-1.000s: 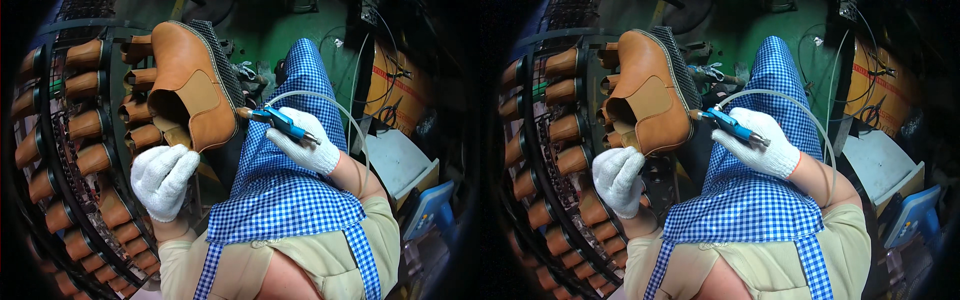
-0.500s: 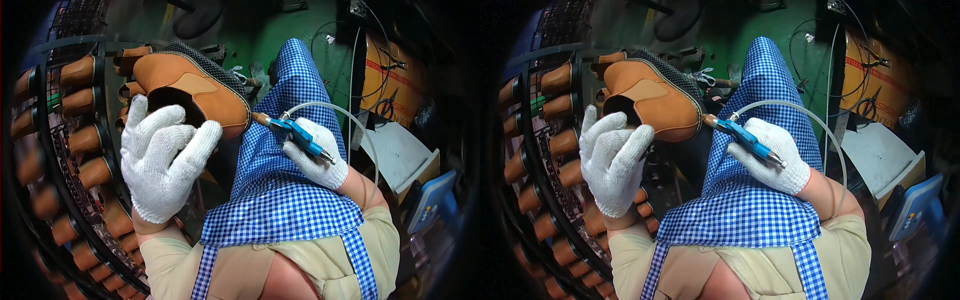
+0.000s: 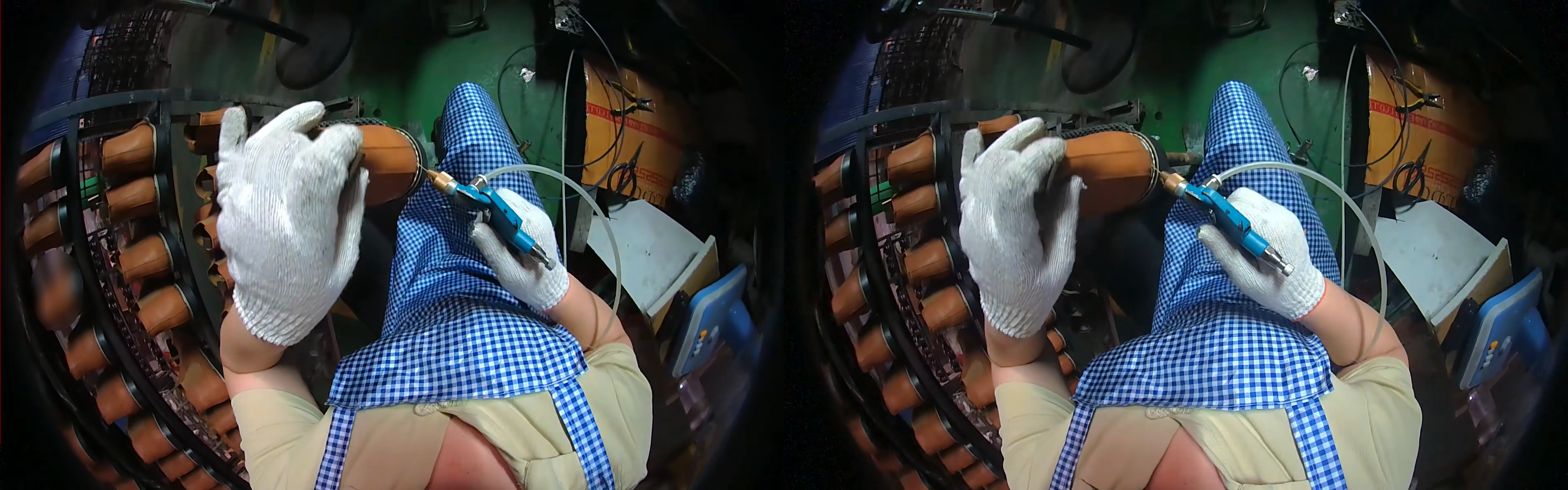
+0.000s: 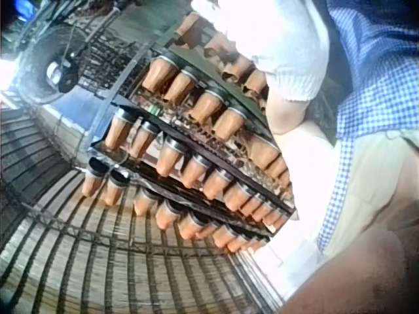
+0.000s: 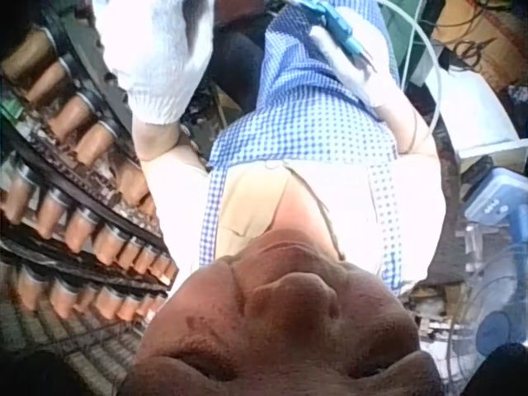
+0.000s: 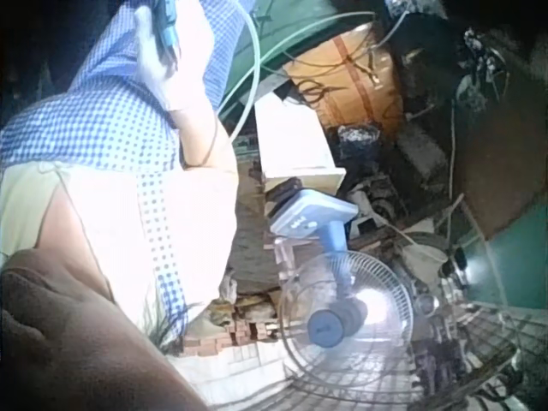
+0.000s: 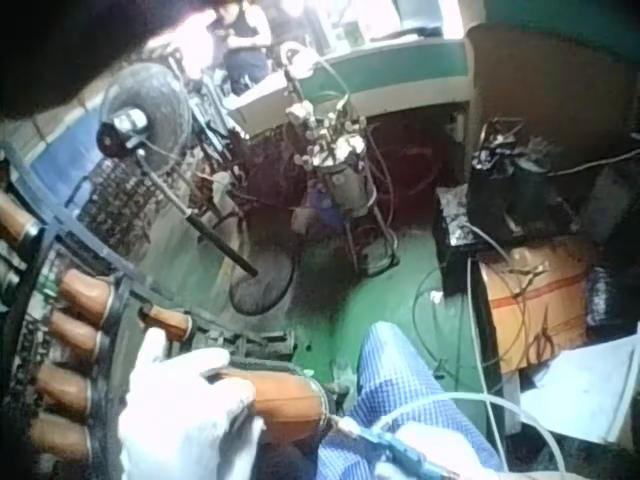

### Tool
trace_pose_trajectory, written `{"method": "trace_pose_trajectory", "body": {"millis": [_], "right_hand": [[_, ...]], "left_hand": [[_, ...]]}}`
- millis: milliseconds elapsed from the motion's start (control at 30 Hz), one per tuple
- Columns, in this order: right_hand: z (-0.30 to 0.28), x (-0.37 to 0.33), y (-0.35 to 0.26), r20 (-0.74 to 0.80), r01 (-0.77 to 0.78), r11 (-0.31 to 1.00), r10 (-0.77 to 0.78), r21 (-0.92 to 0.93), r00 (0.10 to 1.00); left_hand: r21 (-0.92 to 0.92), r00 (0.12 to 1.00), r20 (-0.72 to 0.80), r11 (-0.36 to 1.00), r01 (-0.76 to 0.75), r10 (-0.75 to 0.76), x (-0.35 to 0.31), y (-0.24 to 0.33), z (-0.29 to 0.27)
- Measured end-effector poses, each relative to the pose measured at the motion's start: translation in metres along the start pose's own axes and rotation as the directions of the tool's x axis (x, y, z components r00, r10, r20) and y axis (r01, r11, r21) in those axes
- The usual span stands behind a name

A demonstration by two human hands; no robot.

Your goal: The person sits on the floor and repeatedly picks up brown leather shoes from a rotating rack. Using a handheld spray gun, they apply a coating to the exterior of each shoe, then return it to the rack. This cycle continues for multiple shoes.

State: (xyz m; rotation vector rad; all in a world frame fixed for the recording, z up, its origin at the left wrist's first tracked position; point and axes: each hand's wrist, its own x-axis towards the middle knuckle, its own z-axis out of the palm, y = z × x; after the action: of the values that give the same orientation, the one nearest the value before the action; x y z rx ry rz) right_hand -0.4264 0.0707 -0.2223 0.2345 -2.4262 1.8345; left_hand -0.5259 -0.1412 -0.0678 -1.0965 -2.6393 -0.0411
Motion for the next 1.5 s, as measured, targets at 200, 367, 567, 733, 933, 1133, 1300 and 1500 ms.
{"method": "trace_pose_trajectory", "body": {"millis": [200,367,567,733,933,1133,1300,1500], "right_hand": [[0.008,0.031,0.006,-0.134,0.087,0.996,-0.088,-0.016,0.987],[0.026,0.075,0.022,-0.213,0.116,0.992,-0.103,0.049,0.972],[0.053,0.116,0.034,-0.237,0.122,0.989,-0.098,0.089,0.967],[0.074,0.127,0.030,-0.234,0.031,0.972,0.026,0.234,0.972],[0.084,0.121,0.030,-0.287,0.108,0.987,-0.070,0.119,0.955],[0.090,0.102,0.033,-0.325,0.179,0.984,-0.168,0.005,0.931],[0.095,0.098,0.035,-0.354,0.222,0.973,-0.231,-0.067,0.906],[0.112,0.093,0.029,-0.324,0.234,0.972,-0.229,-0.024,0.918]], "left_hand": [[-0.055,0.991,-0.076,0.993,0.105,-0.109,0.028,-0.014,0.021],[0.082,0.976,-0.129,0.979,0.188,-0.177,0.054,-0.038,0.038],[0.237,0.950,-0.063,0.920,0.312,-0.306,0.074,-0.081,0.044],[0.219,0.918,0.033,0.899,0.379,-0.395,0.077,-0.115,0.038],[-0.189,0.884,-0.007,0.869,0.458,-0.468,0.051,-0.112,0.024],[-0.665,0.654,0.008,0.484,0.569,-0.757,-0.070,-0.072,0.024],[-0.800,0.634,0.278,0.191,0.569,-0.722,-0.165,-0.015,0.037],[-0.381,0.716,-0.001,0.663,0.645,-0.698,-0.184,0.018,0.065]]}}
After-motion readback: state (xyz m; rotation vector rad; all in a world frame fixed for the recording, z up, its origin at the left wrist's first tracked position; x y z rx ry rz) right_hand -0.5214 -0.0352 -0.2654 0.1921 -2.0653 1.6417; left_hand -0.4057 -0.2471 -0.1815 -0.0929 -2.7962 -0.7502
